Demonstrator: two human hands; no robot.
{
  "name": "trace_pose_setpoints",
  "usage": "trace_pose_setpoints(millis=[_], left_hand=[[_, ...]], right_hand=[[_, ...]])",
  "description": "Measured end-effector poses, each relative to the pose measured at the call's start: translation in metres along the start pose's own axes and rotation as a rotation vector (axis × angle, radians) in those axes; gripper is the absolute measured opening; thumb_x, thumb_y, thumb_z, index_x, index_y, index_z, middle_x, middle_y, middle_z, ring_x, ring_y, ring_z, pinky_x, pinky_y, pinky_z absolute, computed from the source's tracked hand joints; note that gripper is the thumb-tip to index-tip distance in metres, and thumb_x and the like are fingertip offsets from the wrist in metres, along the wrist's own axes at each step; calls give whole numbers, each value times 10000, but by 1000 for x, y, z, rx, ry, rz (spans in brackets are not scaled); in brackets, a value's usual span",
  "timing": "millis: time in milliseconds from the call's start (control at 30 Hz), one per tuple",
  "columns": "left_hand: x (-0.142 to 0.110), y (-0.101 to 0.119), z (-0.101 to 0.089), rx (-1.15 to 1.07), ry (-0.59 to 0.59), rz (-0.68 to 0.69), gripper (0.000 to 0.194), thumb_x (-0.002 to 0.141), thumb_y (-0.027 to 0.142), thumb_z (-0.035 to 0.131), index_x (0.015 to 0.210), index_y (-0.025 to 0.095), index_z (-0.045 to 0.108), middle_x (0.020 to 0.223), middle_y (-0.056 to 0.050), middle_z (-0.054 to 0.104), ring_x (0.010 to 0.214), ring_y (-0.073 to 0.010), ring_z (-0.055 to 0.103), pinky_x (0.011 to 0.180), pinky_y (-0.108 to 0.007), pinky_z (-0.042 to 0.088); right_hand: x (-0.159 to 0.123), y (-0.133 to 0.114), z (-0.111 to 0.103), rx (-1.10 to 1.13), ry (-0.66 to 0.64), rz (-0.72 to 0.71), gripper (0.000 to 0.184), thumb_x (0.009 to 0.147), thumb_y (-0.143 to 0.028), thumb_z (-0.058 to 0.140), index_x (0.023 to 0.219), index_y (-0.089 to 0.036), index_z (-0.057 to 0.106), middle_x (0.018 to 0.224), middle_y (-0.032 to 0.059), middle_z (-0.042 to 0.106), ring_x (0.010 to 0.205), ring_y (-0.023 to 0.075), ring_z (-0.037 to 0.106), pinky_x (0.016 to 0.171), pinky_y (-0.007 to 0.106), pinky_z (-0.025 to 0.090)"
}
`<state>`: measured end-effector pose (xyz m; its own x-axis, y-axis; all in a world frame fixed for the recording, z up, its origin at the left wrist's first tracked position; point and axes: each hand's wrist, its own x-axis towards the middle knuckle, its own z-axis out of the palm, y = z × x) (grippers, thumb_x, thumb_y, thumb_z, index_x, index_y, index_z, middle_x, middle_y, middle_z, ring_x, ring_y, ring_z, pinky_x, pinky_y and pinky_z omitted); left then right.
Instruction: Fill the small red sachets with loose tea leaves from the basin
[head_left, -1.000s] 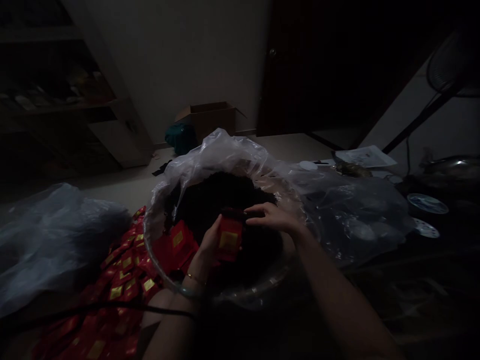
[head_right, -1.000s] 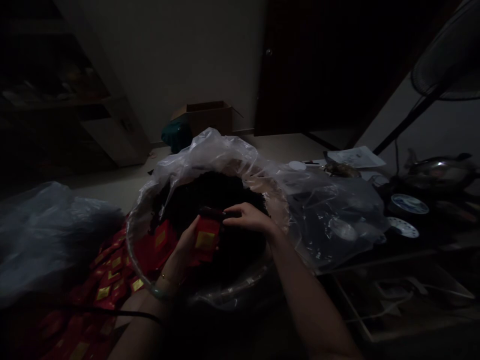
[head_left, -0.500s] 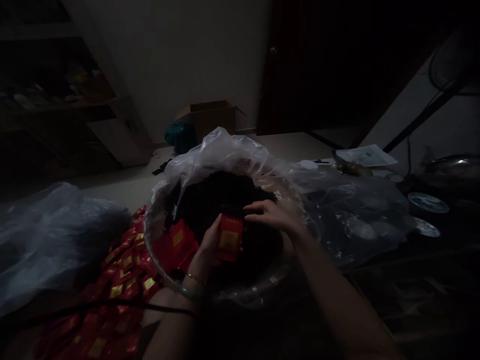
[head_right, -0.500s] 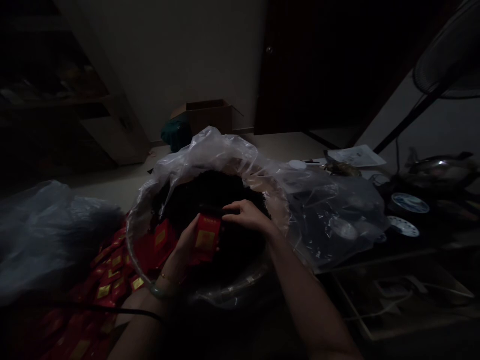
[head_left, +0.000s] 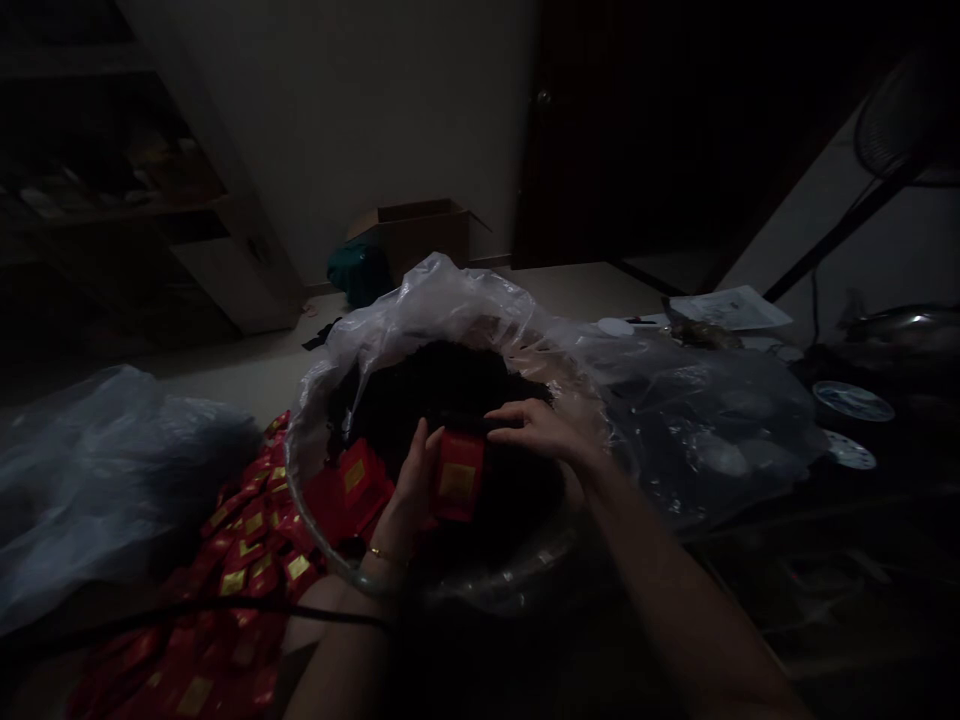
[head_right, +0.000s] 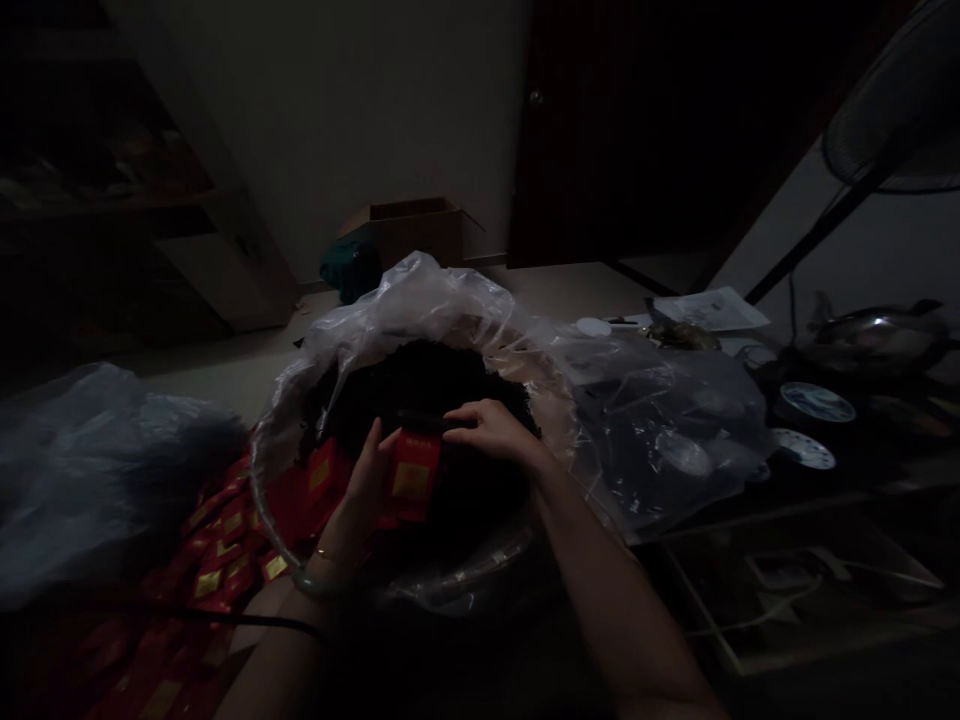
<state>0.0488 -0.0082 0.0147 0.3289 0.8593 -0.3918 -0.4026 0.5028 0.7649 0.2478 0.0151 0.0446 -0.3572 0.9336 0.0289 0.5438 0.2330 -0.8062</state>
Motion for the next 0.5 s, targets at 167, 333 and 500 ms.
trace_pose_setpoints(millis=[167, 333, 500], left_hand=[[1, -5, -7, 226, 205, 218, 499, 654, 558, 701, 930, 145, 648, 765, -21, 674, 613, -145, 604, 562, -232, 458], [7, -6, -6, 236, 235, 278, 475, 582, 562, 739, 759, 132, 641, 629, 7, 625, 522, -113, 553, 504, -212, 421], [11, -6, -7, 226, 179, 248, 473, 581, 568, 733, 755, 134, 667, 631, -11, 654, 522, -132, 575, 506, -228, 435]], right_hand=[[2, 1, 8, -57, -14, -12, 305, 742, -302, 657, 1013, -178, 722, 923, 41, 725, 819, 205, 653, 733, 282, 474], [2, -2, 12, -72, -33, -14, 299, 753, -298, 653, 1023, -188, 721, 947, 43, 726, 852, 209, 654, 735, 271, 469], [1, -3, 12, -97, -30, -12, 289, 761, -301, 647, 1013, -183, 725, 928, 45, 725, 837, 204, 651, 729, 267, 459]])
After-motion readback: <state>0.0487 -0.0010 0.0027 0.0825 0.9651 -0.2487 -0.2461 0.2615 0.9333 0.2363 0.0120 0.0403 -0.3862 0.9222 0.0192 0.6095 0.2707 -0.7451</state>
